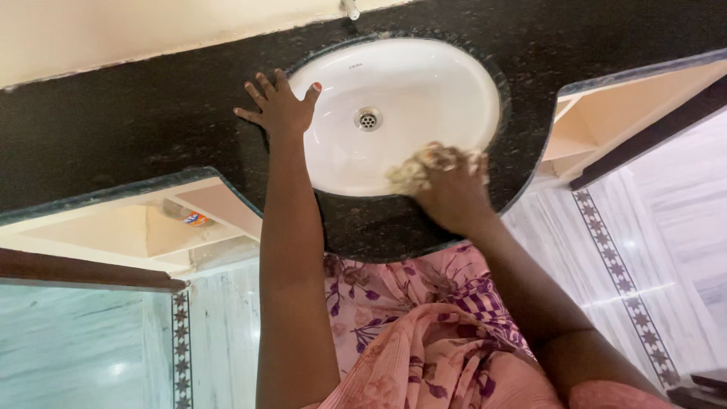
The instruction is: The person wipes the interior of a white bathroom sink using a cloth. They repeatedly scrub the basin and drain area, occasionally wringing the cloth and adjusting their grip.
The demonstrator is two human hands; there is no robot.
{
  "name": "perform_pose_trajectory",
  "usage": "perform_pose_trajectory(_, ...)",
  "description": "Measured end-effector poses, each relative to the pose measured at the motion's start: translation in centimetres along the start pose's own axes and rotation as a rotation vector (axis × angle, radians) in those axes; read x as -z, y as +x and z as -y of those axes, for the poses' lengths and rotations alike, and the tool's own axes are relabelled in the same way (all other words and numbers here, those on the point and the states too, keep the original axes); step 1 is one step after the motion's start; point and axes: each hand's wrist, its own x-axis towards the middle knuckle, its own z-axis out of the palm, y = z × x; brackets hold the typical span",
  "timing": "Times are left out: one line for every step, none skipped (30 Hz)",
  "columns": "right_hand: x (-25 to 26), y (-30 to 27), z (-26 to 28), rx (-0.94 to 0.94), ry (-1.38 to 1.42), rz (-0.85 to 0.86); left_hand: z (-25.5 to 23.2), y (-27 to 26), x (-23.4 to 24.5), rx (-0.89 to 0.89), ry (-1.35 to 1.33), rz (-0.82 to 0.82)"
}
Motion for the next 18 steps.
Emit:
perform_pose_trajectory(0.2,-0.4,2.4,0.086,0.013,-0.001,0.1,0.1,-0.1,0.001,0.008,-0.005)
perform_pose_trajectory(0.2,-0.5,4.7,0.198,0.097,-0.042,0.2,0.3,-0.2,0.001,0.017,-0.01)
perform_pose_trajectory(0.0,-1.0,6.4,0.312,0.176,-0.078,0.3,0.4,-0.5,0.006,0.02,-0.011)
perform_pose_trajectory(-0.3,-1.9,7.5,0.364,0.193,-0.118,0.6,0.6,-0.7,-0.006,0.011,-0.025)
perform_pose_trajectory(-0.6,-3.0,8.3,0.42,0.205,-0.156,1.0,0.7,-0.8,-0.012,-0.003,-0.041)
perform_pose_trajectory(-0.9,-3.8,8.5,0.477,0.218,-0.194,1.0,0.8,-1.0,-0.017,-0.016,-0.057)
perform_pose_trajectory(-1.2,-4.4,8.0,0.449,0.19,-0.182,1.1,0.7,-1.3,-0.022,-0.024,-0.058)
perform_pose_trajectory(-1.5,-5.1,6.9,0.422,0.161,-0.171,1.2,0.8,-1.4,-0.027,-0.031,-0.06)
perform_pose_trajectory(-1.9,-5.7,5.5,0.397,0.134,-0.155,1.4,0.7,-1.6,-0.028,-0.036,-0.058)
perform_pose_trajectory(-2.3,-6.1,3.9,0.352,0.134,-0.14,1.4,0.8,-1.6,-0.03,-0.046,-0.057)
perform_pose_trajectory(-2.7,-6.5,2.0,0.308,0.136,-0.125,1.4,1.0,-1.5,-0.032,-0.053,-0.055)
perform_pose_trajectory(-3.2,-6.7,0.0,0.245,0.106,-0.186,1.4,0.9,-1.5,-0.033,-0.061,-0.053)
perform_pose_trajectory(-3.7,-6.9,-1.9,0.175,0.082,-0.247,1.5,0.6,-1.7,-0.035,-0.072,-0.063)
perform_pose_trajectory(-3.9,-6.7,-4.3,0.138,0.083,-0.288,1.4,0.4,-1.8,-0.038,-0.084,-0.074)
perform_pose_trajectory(-3.9,-5.9,-6.6,0.097,0.082,-0.338,1.2,0.4,-1.6,-0.046,-0.097,-0.091)
perform_pose_trajectory(-3.6,-4.9,-8.8,0.081,0.152,-0.305,1.1,0.2,-1.4,-0.053,-0.099,-0.103)
perform_pose_trajectory(-3.1,-3.7,-11.0,0.063,0.219,-0.27,0.9,0.0,-1.5,-0.062,-0.101,-0.113)
perform_pose_trajectory(-2.7,-2.0,-12.9,0.018,0.222,-0.204,0.8,-0.2,-1.5,-0.07,-0.104,-0.123)
